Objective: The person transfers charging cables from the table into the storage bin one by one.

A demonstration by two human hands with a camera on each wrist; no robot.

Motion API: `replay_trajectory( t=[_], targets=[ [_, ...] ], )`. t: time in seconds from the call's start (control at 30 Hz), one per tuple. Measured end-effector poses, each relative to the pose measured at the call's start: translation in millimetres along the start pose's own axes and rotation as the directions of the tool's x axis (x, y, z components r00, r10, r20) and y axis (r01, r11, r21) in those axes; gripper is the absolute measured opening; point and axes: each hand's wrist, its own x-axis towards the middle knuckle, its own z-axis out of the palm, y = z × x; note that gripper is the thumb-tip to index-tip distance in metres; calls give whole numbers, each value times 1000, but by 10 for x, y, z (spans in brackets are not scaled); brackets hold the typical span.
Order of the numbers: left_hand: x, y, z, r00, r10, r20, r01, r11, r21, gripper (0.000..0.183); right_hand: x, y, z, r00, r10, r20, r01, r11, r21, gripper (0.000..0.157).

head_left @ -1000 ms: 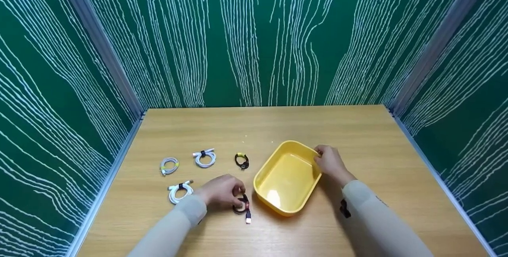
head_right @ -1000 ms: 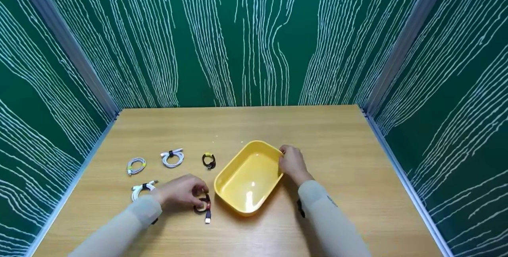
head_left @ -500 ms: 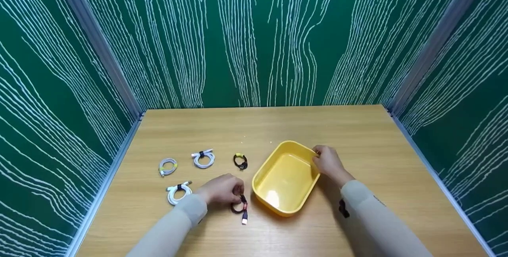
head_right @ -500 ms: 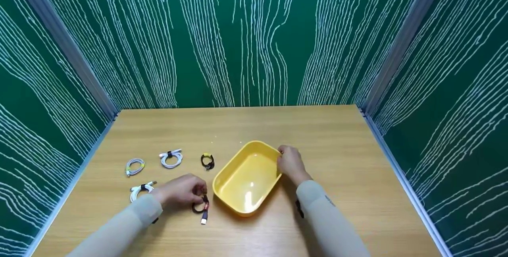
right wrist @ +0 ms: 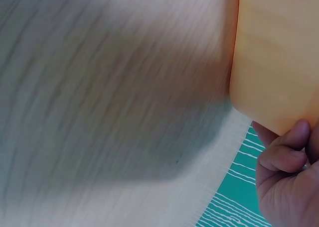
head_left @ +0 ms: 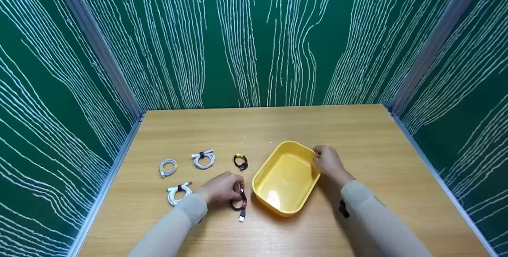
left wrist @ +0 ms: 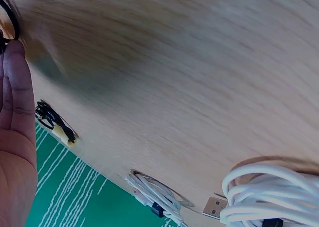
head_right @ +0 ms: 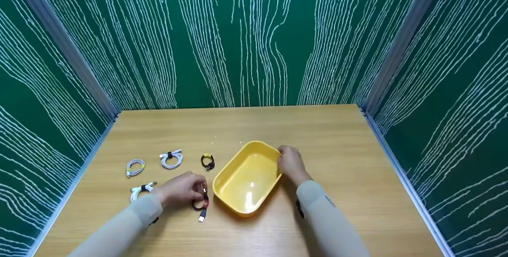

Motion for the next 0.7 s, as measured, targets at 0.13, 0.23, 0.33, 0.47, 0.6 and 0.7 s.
replay_trajectory(
  t=[0.13, 0.23, 0.33, 0.47, 0.6, 0.7],
  targets=[
    [16, -23, 5, 999, 32, -16, -32, 1000, 0, 11, -2, 14, 18, 1000, 1, -12, -1, 1000, 18, 18],
    [26, -39, -6, 998, 54, -30, -54, 999, -1, 7, -2, 18, 29, 1000, -4, -20, 5, 1000, 21, 18],
    [28, -50, -42, 996, 71, -45, -72, 997, -12, 6, -4, 18, 33, 999, -16, -29, 17, 1000, 19, 18],
    [18, -47, -116, 995, 77, -60, -78, 996, -30, 8, -2, 23, 37, 999, -26, -41, 27, 1000, 15, 19],
    [4, -23, -203, 996, 64, -66, -68, 996, -60, 9, -4, 15, 30, 999, -31, -44, 31, 999, 9, 18],
    [-8, -3, -272, 996, 53, -75, -60, 994, -86, 9, -10, 6, 23, 998, -37, -41, 37, 999, 7, 18]
  ],
)
